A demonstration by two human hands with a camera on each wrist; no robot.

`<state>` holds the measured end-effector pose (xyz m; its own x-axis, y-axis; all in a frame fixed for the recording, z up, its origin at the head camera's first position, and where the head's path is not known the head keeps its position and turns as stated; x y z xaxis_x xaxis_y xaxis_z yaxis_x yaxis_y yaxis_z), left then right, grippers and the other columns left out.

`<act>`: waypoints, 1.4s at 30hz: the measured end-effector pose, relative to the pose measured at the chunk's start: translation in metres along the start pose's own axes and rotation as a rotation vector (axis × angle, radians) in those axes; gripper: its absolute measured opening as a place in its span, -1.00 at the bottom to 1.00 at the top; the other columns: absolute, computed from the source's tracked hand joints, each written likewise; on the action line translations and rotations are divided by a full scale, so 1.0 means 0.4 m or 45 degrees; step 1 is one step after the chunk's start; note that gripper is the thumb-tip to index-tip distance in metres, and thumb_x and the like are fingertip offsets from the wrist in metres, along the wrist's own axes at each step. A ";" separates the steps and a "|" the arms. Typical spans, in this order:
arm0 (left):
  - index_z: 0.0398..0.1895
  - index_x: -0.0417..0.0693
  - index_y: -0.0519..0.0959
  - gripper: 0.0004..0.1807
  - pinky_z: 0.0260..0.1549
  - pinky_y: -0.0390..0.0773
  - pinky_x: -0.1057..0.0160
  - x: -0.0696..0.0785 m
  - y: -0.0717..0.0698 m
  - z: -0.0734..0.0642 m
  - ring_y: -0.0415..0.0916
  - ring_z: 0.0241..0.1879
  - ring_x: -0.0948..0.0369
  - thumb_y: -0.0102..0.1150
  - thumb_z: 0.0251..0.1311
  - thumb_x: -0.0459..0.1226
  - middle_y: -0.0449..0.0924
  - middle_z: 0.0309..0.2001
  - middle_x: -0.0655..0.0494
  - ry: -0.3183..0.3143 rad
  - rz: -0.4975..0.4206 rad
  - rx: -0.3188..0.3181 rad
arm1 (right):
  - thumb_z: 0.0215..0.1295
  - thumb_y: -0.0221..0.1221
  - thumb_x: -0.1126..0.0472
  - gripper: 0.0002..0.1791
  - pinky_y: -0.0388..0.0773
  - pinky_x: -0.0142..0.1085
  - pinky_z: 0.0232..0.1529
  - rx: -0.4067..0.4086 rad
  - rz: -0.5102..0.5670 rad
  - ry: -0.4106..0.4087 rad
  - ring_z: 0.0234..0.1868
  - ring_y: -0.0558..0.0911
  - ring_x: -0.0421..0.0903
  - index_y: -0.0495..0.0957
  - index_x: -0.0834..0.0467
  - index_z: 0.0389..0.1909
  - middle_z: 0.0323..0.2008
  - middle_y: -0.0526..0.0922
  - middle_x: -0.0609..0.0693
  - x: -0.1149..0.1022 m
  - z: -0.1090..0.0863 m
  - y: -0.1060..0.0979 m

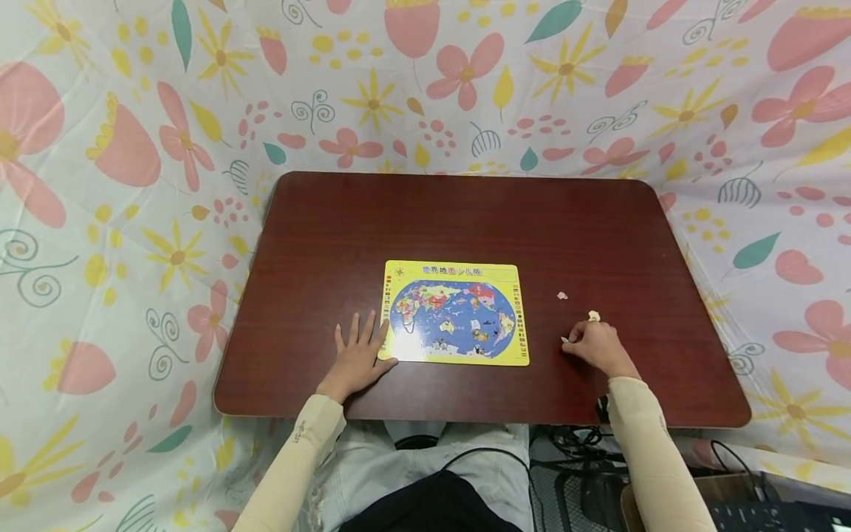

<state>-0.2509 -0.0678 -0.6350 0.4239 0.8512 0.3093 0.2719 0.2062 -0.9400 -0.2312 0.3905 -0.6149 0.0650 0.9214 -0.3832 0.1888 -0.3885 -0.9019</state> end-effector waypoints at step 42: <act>0.48 0.18 -0.14 -0.13 0.14 -0.43 -0.35 0.001 -0.005 -0.005 -0.52 0.39 -0.13 -0.21 0.19 0.30 -0.39 0.47 -0.03 -0.004 0.006 -0.009 | -0.08 0.30 0.15 -0.77 0.26 -0.18 -0.48 0.066 0.071 -0.208 -0.69 0.33 -0.12 0.47 0.14 -0.70 -0.75 0.41 -0.05 -0.268 0.184 -0.056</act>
Point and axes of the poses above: each hand's wrist, its own z-axis towards the middle knuckle, its own y-axis out of the palm, x = y × z, the point moved 8 cm from there along z, towards the middle knuckle
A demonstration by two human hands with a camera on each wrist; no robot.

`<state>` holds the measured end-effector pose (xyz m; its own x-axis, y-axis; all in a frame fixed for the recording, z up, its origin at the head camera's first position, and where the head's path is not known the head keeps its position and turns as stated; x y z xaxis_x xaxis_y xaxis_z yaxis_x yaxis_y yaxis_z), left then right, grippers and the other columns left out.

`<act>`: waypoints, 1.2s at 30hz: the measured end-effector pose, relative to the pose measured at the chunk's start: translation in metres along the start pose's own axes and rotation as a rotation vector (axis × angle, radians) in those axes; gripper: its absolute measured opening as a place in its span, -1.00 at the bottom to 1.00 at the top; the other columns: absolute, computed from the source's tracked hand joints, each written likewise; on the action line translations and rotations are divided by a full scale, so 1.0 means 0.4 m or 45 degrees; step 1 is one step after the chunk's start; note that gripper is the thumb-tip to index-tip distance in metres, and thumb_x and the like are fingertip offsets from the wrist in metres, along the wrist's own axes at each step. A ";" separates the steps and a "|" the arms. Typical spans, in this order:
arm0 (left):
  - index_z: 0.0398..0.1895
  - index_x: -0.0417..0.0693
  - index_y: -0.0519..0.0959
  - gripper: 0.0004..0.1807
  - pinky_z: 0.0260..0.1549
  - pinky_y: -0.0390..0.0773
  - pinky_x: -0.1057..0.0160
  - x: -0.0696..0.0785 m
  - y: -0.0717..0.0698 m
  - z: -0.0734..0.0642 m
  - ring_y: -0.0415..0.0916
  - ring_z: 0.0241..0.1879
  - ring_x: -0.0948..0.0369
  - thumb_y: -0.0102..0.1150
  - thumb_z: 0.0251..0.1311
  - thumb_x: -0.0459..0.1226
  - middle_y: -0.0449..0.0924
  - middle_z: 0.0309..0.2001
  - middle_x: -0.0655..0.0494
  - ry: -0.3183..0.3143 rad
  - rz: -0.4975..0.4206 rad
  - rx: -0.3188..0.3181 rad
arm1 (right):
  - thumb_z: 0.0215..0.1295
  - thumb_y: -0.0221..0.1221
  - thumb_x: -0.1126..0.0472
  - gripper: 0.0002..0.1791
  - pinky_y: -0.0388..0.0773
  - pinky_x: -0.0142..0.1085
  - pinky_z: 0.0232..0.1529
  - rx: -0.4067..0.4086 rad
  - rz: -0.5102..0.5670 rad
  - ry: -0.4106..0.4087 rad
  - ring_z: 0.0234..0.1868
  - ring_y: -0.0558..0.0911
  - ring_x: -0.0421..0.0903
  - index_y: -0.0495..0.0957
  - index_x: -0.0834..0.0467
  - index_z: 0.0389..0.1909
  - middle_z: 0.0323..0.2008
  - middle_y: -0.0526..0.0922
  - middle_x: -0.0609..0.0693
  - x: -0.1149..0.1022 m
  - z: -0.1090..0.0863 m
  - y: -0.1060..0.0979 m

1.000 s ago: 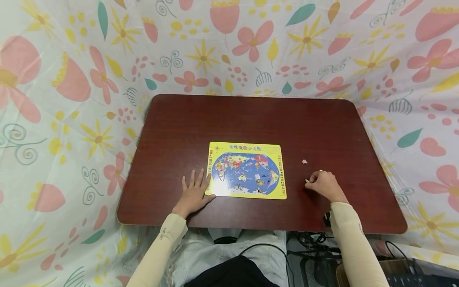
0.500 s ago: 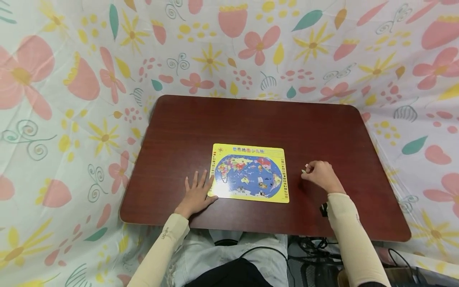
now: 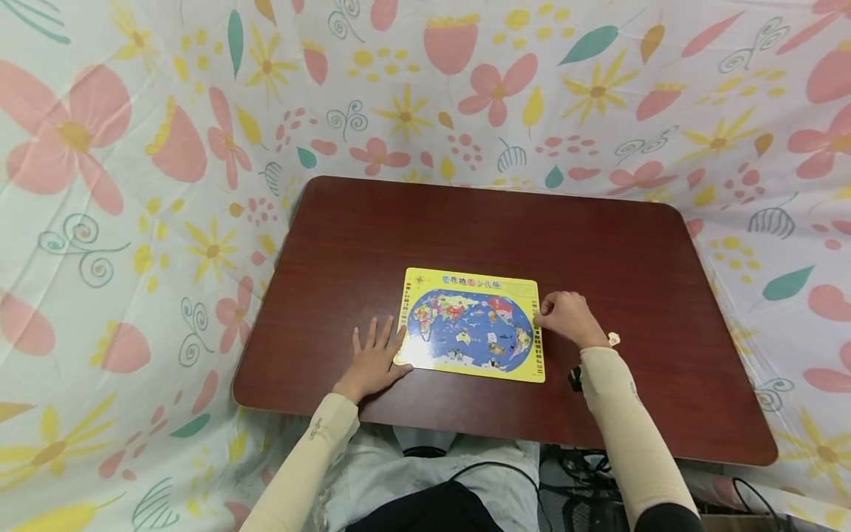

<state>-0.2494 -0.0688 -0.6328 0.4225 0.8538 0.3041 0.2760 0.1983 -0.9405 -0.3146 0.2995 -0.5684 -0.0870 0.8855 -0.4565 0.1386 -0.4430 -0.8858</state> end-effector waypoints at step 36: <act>0.47 0.24 -0.25 -0.10 0.14 -0.47 -0.34 -0.026 0.022 0.013 -0.59 0.39 -0.09 -0.29 0.17 0.35 -0.47 0.46 0.02 -0.025 0.063 -0.006 | -0.02 0.34 0.01 -0.69 0.21 0.02 -0.09 -0.272 -0.041 0.011 -0.56 0.47 -0.09 0.51 0.10 -0.68 -0.71 0.48 -0.06 -0.075 0.075 0.164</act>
Point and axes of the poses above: each hand's wrist, its own z-axis towards the middle knuckle, its own y-axis out of the palm, x = y × z, the point moved 8 cm from there along z, towards the middle knuckle
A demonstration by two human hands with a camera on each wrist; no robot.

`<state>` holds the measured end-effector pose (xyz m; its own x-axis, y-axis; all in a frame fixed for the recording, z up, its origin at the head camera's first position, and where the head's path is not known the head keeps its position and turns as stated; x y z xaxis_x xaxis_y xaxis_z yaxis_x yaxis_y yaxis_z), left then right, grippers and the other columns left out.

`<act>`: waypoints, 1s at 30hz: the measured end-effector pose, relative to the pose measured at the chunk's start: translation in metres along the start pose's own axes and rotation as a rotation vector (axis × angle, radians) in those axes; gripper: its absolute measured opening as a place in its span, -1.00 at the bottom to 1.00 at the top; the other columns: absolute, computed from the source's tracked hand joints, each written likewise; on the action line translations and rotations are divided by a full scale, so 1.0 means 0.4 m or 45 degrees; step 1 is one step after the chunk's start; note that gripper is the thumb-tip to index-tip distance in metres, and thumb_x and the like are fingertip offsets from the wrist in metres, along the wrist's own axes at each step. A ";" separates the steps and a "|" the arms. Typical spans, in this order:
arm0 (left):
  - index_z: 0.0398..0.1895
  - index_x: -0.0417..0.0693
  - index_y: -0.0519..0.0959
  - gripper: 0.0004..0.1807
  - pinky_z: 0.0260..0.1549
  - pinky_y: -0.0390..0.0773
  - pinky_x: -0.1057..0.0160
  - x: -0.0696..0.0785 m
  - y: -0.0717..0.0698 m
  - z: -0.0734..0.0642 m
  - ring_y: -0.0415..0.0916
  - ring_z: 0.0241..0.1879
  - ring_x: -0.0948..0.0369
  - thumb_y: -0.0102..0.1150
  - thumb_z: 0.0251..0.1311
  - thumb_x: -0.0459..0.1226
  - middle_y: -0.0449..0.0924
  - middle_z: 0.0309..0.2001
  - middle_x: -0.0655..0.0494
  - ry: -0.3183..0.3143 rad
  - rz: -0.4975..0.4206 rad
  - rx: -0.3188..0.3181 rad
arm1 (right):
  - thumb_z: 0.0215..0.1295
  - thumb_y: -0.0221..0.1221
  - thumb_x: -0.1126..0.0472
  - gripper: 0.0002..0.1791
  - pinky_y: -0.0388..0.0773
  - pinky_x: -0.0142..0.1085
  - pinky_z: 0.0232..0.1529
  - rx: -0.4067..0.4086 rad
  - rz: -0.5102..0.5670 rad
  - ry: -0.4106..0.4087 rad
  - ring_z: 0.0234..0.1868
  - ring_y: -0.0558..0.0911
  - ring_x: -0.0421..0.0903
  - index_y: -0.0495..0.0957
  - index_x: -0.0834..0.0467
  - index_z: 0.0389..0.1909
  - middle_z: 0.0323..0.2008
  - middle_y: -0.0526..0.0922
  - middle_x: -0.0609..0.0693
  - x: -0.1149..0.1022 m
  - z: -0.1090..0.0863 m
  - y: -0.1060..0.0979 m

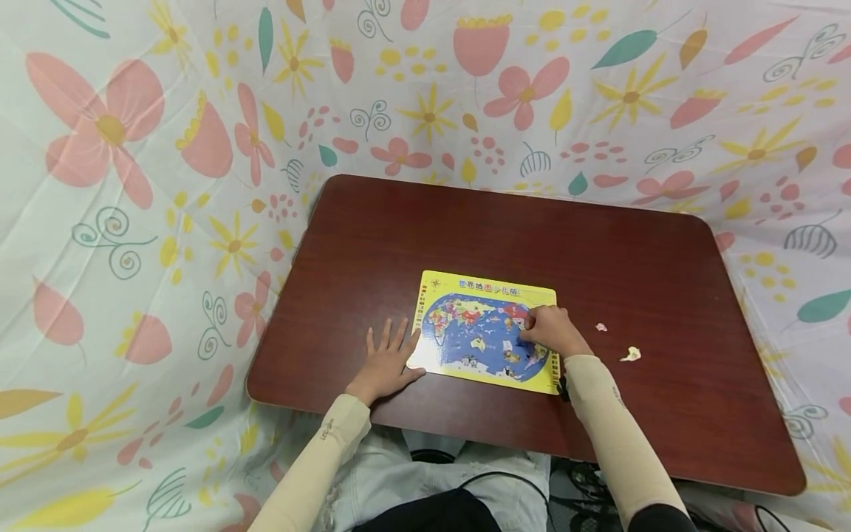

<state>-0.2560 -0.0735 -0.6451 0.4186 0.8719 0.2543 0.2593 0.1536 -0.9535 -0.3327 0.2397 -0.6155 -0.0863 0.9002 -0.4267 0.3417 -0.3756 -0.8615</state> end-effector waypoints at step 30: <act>0.47 0.25 -0.24 -0.11 0.14 -0.50 -0.32 0.003 -0.006 -0.007 -0.59 0.39 -0.06 -0.29 0.17 0.35 -0.47 0.46 0.04 0.001 -0.032 -0.005 | 0.12 0.26 0.16 -0.87 0.45 -0.27 -0.48 0.172 0.019 -0.115 -0.51 0.47 -0.12 0.65 0.15 -0.41 -0.50 0.56 -0.02 0.007 -0.042 -0.034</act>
Point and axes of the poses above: each hand's wrist, its own z-axis towards the middle knuckle, its own y-axis out of the palm, x = y × z, the point moved 8 cm from there along z, towards the middle knuckle
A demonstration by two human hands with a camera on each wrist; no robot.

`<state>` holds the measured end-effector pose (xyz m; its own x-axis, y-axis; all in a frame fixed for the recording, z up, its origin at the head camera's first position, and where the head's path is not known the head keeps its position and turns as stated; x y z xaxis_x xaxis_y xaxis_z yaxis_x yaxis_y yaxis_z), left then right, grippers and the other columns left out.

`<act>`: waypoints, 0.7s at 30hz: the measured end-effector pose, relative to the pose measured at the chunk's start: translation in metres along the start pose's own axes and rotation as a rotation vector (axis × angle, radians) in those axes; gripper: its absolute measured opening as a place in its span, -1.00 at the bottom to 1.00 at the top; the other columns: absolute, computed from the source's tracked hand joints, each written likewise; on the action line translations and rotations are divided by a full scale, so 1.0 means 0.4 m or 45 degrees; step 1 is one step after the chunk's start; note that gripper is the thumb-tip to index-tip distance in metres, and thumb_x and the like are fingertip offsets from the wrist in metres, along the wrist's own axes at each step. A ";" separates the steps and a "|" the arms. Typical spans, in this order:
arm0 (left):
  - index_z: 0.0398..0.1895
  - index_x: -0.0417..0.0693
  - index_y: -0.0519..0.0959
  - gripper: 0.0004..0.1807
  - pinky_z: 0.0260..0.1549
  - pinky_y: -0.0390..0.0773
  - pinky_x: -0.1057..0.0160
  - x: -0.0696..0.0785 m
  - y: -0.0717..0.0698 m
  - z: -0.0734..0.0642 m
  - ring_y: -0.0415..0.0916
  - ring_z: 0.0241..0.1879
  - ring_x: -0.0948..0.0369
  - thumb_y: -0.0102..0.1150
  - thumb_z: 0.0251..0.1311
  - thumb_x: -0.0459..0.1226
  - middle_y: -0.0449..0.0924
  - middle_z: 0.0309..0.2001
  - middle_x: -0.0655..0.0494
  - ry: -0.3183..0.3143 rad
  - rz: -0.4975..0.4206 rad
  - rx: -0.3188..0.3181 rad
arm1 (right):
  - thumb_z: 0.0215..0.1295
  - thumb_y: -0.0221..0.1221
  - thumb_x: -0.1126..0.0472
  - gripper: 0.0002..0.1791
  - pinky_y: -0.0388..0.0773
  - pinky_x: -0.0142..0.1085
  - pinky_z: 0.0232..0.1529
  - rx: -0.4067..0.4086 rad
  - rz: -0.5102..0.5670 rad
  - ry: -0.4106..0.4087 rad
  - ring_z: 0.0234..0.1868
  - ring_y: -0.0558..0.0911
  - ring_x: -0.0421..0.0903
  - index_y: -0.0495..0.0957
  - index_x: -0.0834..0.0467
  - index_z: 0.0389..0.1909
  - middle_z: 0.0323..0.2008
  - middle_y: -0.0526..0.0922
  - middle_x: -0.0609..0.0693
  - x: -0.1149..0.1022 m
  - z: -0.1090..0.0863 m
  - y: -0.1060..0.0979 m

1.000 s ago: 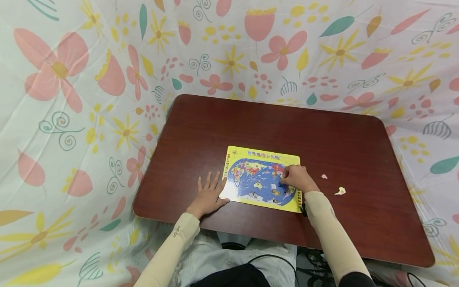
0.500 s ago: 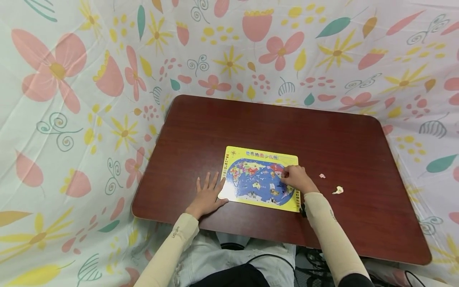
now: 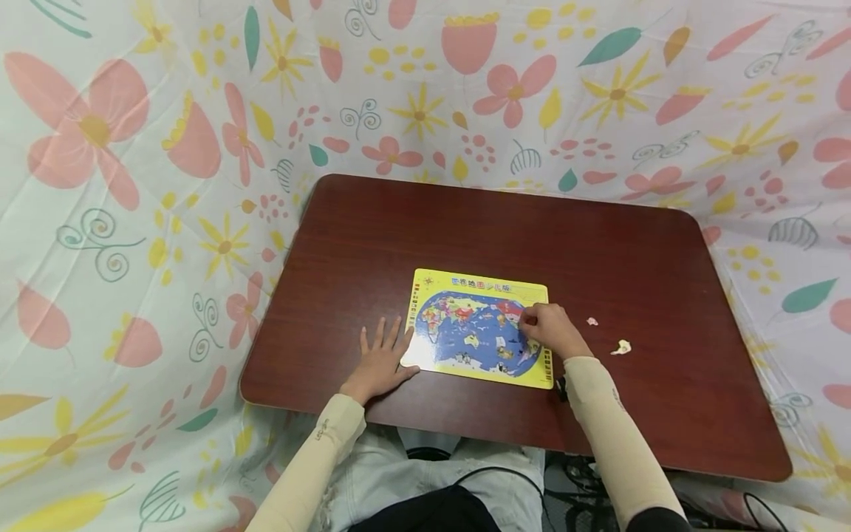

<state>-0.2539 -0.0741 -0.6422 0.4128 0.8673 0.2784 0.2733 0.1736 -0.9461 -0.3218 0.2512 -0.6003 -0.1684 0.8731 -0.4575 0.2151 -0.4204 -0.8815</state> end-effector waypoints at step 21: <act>0.48 0.24 -0.23 -0.11 0.14 -0.49 -0.32 0.021 0.006 -0.002 -0.59 0.39 -0.08 -0.28 0.17 0.35 -0.45 0.47 0.03 0.007 -0.017 0.012 | 0.23 0.15 0.21 -0.82 0.42 -0.15 -0.54 0.176 -0.061 0.154 -0.57 0.49 -0.08 0.59 0.23 -0.23 -0.42 0.59 0.10 0.238 -0.136 -0.166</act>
<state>-0.2490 -0.0669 -0.6420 0.4142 0.8621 0.2920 0.2710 0.1894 -0.9438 -0.2998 0.3758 -0.5789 -0.0565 0.9129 -0.4042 0.0738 -0.3999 -0.9136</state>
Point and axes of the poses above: each hand's wrist, its own z-axis towards the middle knuckle, its own y-axis out of the palm, x = y × z, the point moved 8 cm from there along z, towards the middle knuckle
